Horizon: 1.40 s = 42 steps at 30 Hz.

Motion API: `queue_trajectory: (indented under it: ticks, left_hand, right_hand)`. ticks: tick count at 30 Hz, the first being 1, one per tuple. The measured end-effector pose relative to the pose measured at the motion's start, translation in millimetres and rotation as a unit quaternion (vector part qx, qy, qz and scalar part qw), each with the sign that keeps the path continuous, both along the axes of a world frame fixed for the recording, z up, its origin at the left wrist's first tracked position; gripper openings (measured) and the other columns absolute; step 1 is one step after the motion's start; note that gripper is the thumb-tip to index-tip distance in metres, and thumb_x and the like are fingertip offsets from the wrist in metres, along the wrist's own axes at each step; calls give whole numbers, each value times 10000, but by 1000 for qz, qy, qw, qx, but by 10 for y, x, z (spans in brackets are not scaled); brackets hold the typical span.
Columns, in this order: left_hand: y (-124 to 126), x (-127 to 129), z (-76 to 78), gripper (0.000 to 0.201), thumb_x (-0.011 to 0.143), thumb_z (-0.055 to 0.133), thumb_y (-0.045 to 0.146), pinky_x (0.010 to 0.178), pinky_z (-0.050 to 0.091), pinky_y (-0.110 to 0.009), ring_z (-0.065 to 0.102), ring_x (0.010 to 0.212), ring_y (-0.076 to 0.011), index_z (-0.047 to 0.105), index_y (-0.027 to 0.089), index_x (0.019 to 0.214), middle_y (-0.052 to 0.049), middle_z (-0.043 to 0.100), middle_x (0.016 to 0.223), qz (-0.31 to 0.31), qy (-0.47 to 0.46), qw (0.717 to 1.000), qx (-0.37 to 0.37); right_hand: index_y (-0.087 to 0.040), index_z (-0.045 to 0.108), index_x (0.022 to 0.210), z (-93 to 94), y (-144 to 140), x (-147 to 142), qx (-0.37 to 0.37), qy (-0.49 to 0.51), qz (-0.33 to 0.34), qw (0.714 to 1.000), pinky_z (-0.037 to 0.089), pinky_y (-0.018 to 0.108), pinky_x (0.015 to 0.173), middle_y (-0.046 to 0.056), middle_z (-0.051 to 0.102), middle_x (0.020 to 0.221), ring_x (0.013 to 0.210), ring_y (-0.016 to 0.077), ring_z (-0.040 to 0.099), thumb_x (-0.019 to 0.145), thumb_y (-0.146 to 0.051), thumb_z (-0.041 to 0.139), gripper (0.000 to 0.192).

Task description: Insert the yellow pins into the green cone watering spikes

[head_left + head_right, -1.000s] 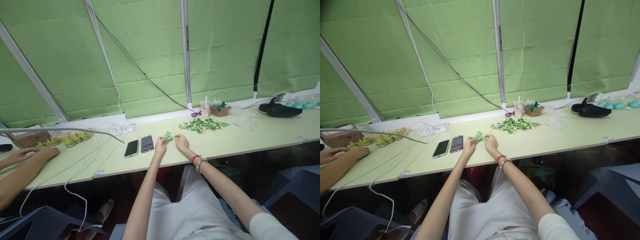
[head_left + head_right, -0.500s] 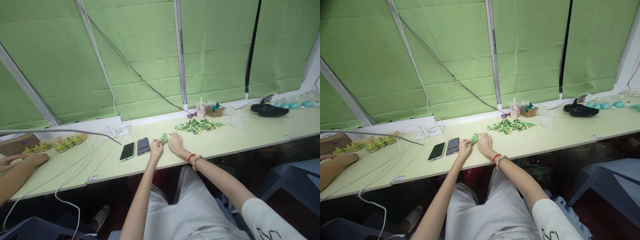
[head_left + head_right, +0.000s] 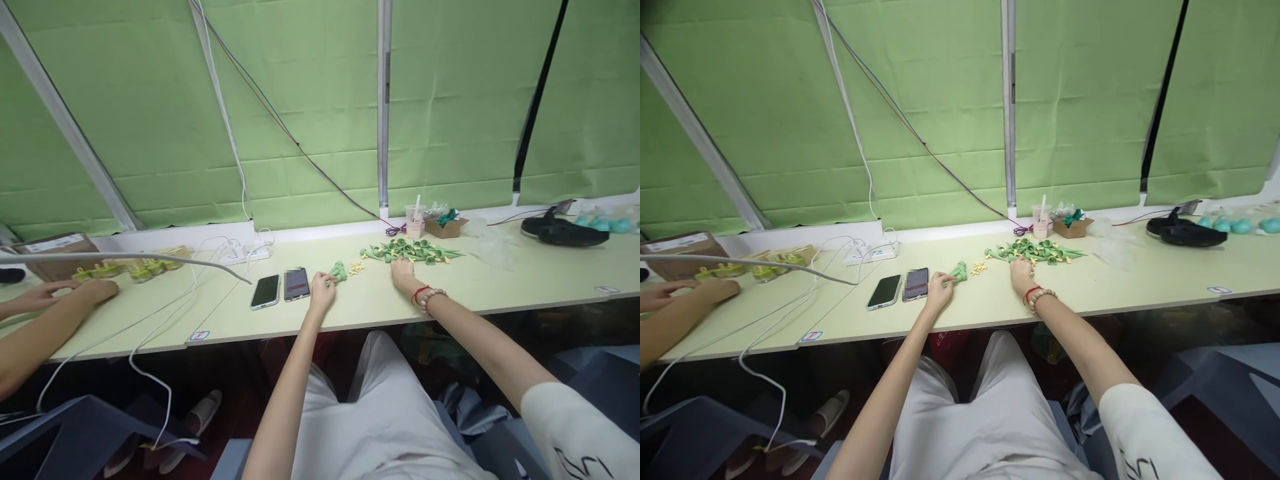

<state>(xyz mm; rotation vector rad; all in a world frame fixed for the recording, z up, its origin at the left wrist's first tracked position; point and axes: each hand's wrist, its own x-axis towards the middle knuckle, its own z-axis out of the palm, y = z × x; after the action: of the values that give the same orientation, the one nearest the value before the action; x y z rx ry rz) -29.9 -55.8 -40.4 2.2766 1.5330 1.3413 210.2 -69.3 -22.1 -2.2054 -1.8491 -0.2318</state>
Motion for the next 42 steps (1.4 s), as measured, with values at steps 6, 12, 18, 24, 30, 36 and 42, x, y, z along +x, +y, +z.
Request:
queue_trajectory:
  ticks: [6,12,18,24,30,36,42]
  left_hand:
    - [-15,7,-4,238,742,477,128,830,429,-324,557,886,-183,702,199,771,-57,557,858,1,-1,1000,2]
    - [-8,19,0,234,734,481,115,842,418,-343,553,881,-191,700,192,762,-61,559,847,-3,-5,1000,3]
    - [-20,4,-30,236,738,476,102,835,413,-348,553,875,-190,695,188,752,-63,559,850,0,-21,1000,1]
    - [-84,5,-34,232,741,478,101,829,419,-344,555,872,-186,695,182,748,-64,556,854,-5,-48,999,-9]
    - [-74,27,-13,236,740,480,99,833,420,-350,558,869,-186,699,189,753,-61,560,853,-13,-57,998,-13]
    - [-48,29,2,235,734,483,100,836,420,-350,560,881,-191,697,194,752,-60,565,858,-14,-56,998,-21]
    - [-28,25,-14,227,728,489,96,803,434,-339,561,861,-188,695,187,750,-58,560,836,-13,-56,998,-9]
  right_hand:
    - [-81,578,1104,40,-58,-38,20,-18,27,999,421,419,809,248,527,1156,1108,321,464,810,-66,395,347]
    - [-45,511,1167,113,62,-138,35,-43,62,997,283,460,934,252,489,1207,1149,335,409,831,-151,403,368]
    - [-130,436,1262,111,423,-329,4,-39,149,988,307,362,941,134,458,1306,1191,224,405,907,-248,308,395]
    - [-42,558,1083,13,584,-456,-21,3,165,986,316,429,919,215,534,1180,1157,274,438,925,-318,291,415]
    - [-115,568,1111,194,671,-328,-9,44,208,977,375,282,872,105,640,1049,962,163,573,937,-258,277,368]
    - [-106,594,1136,506,767,-46,-4,54,198,979,401,229,859,110,634,1111,985,158,584,825,-73,407,364]
    - [-160,621,1107,318,681,-99,-23,63,179,981,383,233,915,71,623,1148,1074,166,553,753,-52,520,383]
